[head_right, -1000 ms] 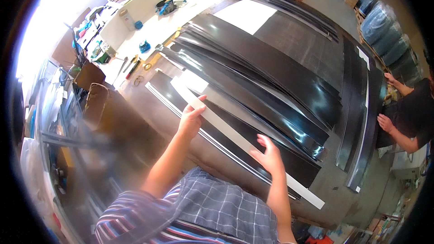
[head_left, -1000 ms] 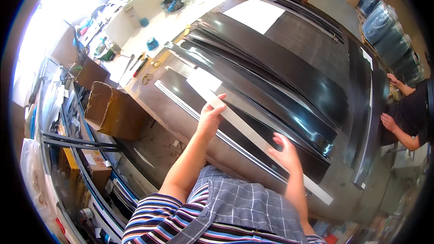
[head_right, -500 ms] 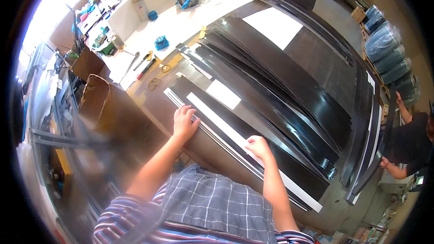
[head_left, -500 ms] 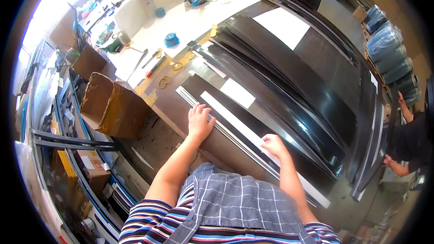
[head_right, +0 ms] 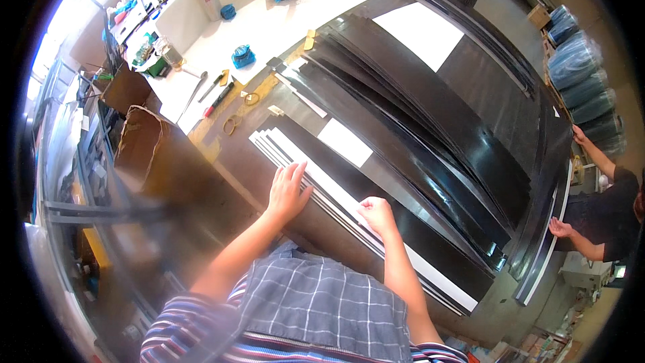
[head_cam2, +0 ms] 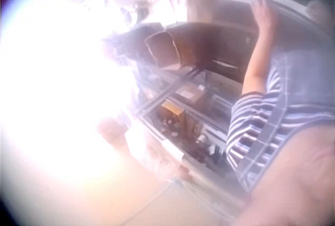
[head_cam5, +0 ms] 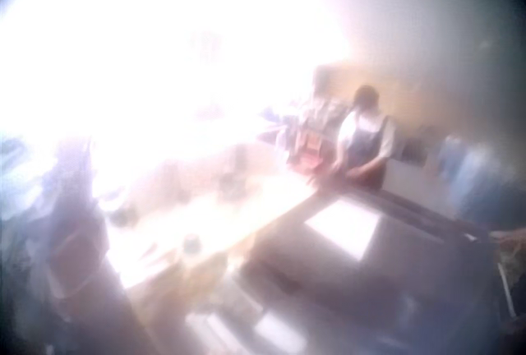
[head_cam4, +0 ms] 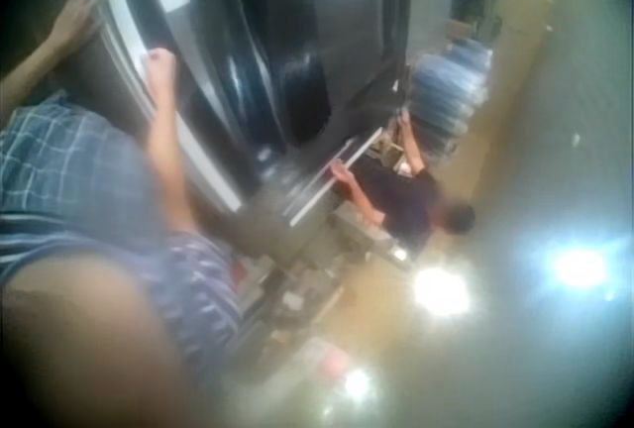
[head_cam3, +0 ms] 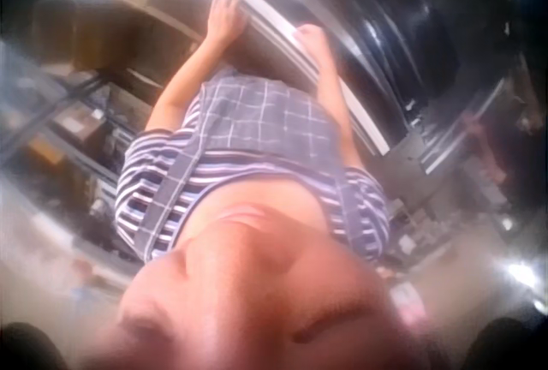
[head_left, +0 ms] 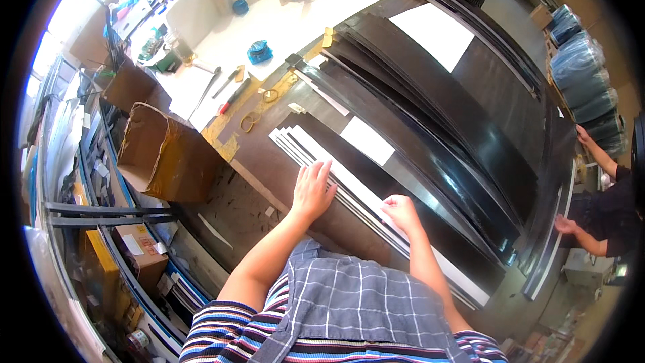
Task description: The person places white plastic strips along the edges of a large dark panel on a workbench. They repeatedly pick up strips, align them, and press them into place while two coworkers work on the same panel from the opposite side.
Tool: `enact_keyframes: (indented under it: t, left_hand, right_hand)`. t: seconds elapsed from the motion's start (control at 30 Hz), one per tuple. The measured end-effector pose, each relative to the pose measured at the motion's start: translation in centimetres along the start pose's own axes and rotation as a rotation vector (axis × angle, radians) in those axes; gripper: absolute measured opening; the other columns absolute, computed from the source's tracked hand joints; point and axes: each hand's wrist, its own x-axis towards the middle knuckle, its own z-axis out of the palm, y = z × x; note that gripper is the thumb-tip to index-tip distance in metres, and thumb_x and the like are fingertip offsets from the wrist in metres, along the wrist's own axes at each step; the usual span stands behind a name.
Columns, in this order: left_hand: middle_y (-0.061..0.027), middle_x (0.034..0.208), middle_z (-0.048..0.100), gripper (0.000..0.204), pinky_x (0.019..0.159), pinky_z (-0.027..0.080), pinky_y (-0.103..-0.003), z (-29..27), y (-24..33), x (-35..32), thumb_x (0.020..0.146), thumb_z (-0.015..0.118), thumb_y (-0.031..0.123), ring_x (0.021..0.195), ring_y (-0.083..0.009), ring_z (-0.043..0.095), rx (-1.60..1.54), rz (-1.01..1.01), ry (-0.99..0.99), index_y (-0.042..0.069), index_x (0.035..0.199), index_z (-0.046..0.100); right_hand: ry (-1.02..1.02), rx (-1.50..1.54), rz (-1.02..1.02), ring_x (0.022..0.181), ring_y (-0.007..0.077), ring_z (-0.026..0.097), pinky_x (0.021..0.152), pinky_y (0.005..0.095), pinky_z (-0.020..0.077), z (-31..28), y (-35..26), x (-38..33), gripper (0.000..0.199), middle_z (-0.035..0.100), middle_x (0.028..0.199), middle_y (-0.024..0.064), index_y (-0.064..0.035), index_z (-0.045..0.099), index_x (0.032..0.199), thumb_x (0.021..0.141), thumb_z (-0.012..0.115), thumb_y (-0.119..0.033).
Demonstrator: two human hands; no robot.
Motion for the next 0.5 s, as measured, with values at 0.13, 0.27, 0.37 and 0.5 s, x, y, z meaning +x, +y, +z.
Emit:
enact_keyframes:
  t: [0.13, 0.27, 0.37, 0.5]
  left_hand:
    - [-0.0139, 0.122, 0.054, 0.052, 0.102, 0.038, -0.045, -0.2, -0.5, 0.4, 0.077, 0.069, 0.021, 0.114, -0.033, 0.051, -0.013, 0.004, 0.025, 0.005, 0.124, 0.052]
    - [-0.0135, 0.12, 0.055, 0.05, 0.099, 0.039, -0.044, -0.4, -1.0, 0.8, 0.077, 0.069, 0.023, 0.112, -0.033, 0.052, -0.013, 0.032, 0.002, 0.005, 0.121, 0.055]
    - [-0.0128, 0.119, 0.057, 0.049, 0.098, 0.04, -0.043, -0.8, -0.9, 1.2, 0.076, 0.07, 0.024, 0.112, -0.0322, 0.052, -0.004, 0.014, 0.001, 0.005, 0.119, 0.056]
    - [-0.0121, 0.12, 0.057, 0.049, 0.097, 0.04, -0.043, -0.5, -1.5, 1.4, 0.076, 0.07, 0.025, 0.112, -0.0314, 0.053, 0.011, 0.009, 0.021, 0.005, 0.118, 0.056]
  right_hand:
    - [-0.028, 0.042, 0.02, 0.066, 0.0062, 0.057, 0.061, 0.0244, 0.0464, 0.0, 0.3, 0.1, 0.011, 0.064, 0.071, 0.0007, 0.0004, 0.067, 0.081, 0.081, 0.071, -0.01]
    - [-0.021, 0.003, 0.002, 0.066, 0.0058, 0.056, 0.061, 0.0238, 0.046, 0.0, 0.2, 0.1, 0.01, 0.064, 0.071, -0.0001, -0.0003, 0.067, 0.082, 0.081, 0.071, -0.01]
    - [-0.009, 0.021, 0.007, 0.065, 0.0077, 0.058, 0.061, 0.0256, 0.047, 0.1, 0.7, 0.3, 0.013, 0.065, 0.07, 0.0028, 0.0003, 0.068, 0.081, 0.079, 0.071, -0.013]
    - [-0.012, 0.07, 0.021, 0.064, 0.0086, 0.059, 0.061, 0.0266, 0.0472, 0.0, 0.6, 0.2, 0.015, 0.065, 0.068, 0.004, 0.0006, 0.068, 0.081, 0.079, 0.071, -0.014]
